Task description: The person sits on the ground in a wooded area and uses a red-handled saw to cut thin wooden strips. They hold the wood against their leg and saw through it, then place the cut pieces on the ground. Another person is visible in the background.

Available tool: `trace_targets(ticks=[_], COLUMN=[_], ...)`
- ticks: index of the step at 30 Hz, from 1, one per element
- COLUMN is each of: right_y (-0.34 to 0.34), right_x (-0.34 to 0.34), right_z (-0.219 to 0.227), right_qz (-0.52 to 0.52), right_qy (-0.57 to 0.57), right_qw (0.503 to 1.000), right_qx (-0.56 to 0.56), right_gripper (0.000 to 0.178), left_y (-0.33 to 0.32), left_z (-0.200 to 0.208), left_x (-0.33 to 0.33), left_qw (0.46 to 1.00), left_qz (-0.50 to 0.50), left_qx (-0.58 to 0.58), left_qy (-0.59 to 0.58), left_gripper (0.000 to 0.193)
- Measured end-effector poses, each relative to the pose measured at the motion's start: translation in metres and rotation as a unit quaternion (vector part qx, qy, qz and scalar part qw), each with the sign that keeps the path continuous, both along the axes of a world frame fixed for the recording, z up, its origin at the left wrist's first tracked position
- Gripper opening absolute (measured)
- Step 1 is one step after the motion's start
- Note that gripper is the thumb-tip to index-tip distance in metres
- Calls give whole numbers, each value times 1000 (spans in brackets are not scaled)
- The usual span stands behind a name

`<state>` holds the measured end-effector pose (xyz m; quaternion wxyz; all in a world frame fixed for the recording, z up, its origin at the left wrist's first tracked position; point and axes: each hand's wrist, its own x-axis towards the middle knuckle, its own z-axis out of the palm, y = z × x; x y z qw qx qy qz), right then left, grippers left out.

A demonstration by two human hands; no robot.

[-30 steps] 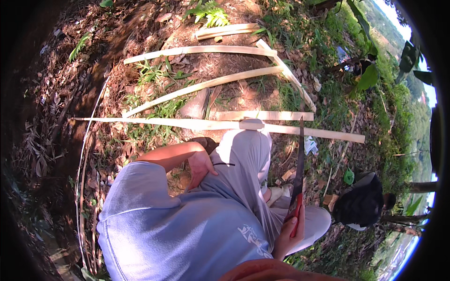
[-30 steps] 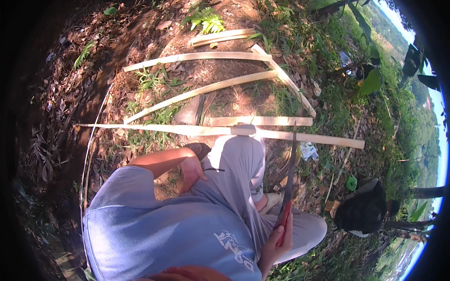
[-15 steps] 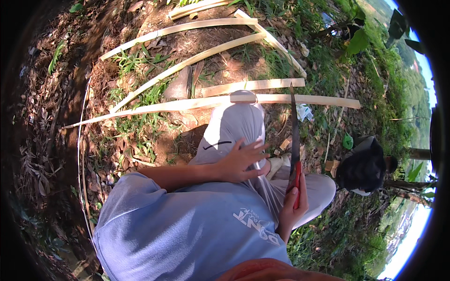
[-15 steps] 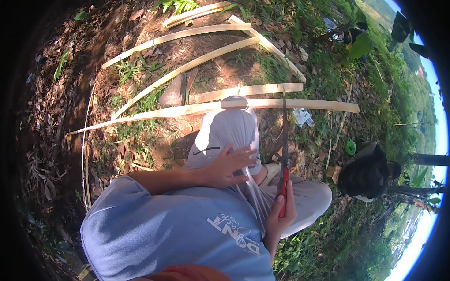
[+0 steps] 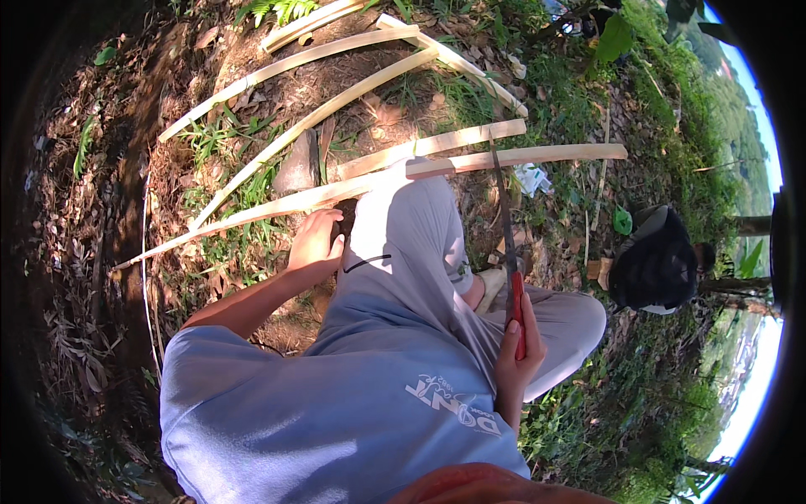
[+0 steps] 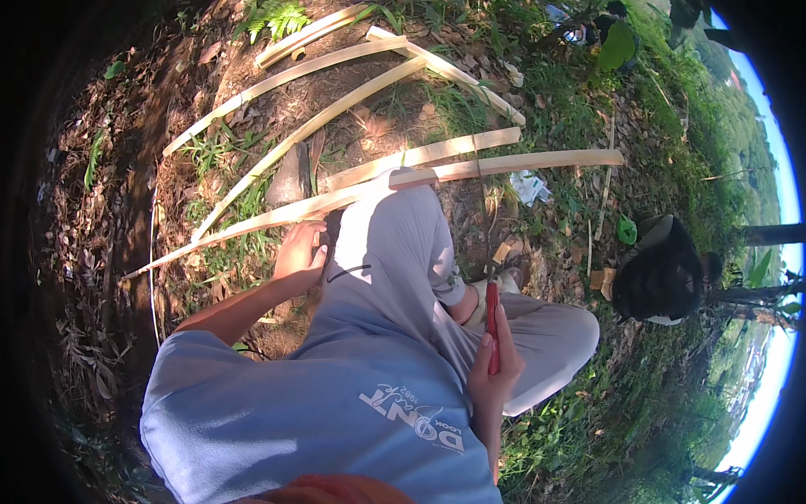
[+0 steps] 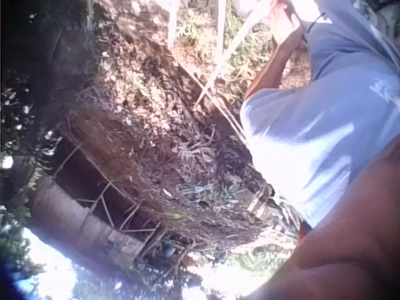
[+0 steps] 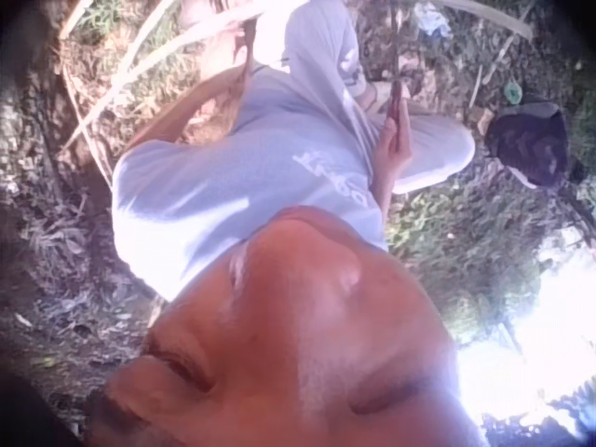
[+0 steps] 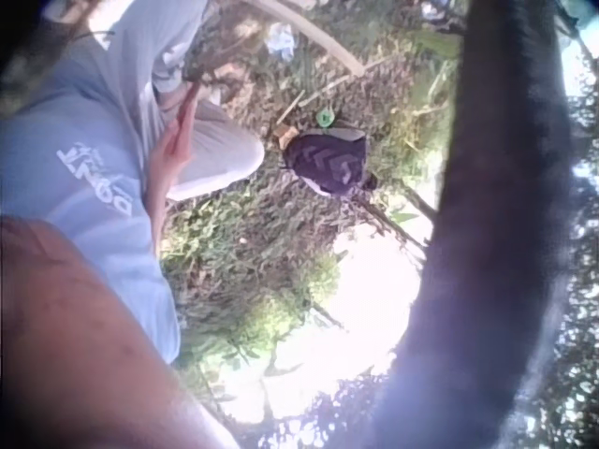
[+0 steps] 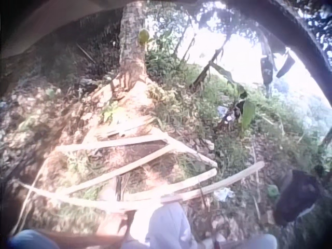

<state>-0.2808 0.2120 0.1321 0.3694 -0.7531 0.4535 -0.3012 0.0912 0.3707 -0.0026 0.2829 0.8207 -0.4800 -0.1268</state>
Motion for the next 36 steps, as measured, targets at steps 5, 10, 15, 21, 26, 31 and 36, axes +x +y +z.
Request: trace_targets(ticks=[5,10,15,21,26,31,36], right_y=[-3,-6,-9,-5,-8,-24,-61], right_x=[-1,-5,-2,-16,-18,-5,20], right_z=[5,7,24,23,25,19,5], right_qz=[2,-11,-20,-57,-62,-55,-25], right_qy=[-3,-18,-2,-9,-25,-30,-49], right_qw=[1000,1000,1000,998,998,998,998], right_qx=[-26,-18,4,19,17,-19,-14], right_gripper=[44,43,42,41,44,45,44], left_y=[-111,-249,-319,-327,-325,-315,-321], left_z=[21,10,-6,-19,-26,-8,-32], left_x=[-10,-16,-15,-27,-21,-25,-19], left_qw=[990,985,971,976,983,985,983], left_qz=[-63,-160,-204,-134,-148,-168,-170], left_qx=[-125,-42,109,122,33,13,59], left_qy=[16,-52,64,125,99,-46,23], left_gripper=[38,65,69,67,52,48,52])
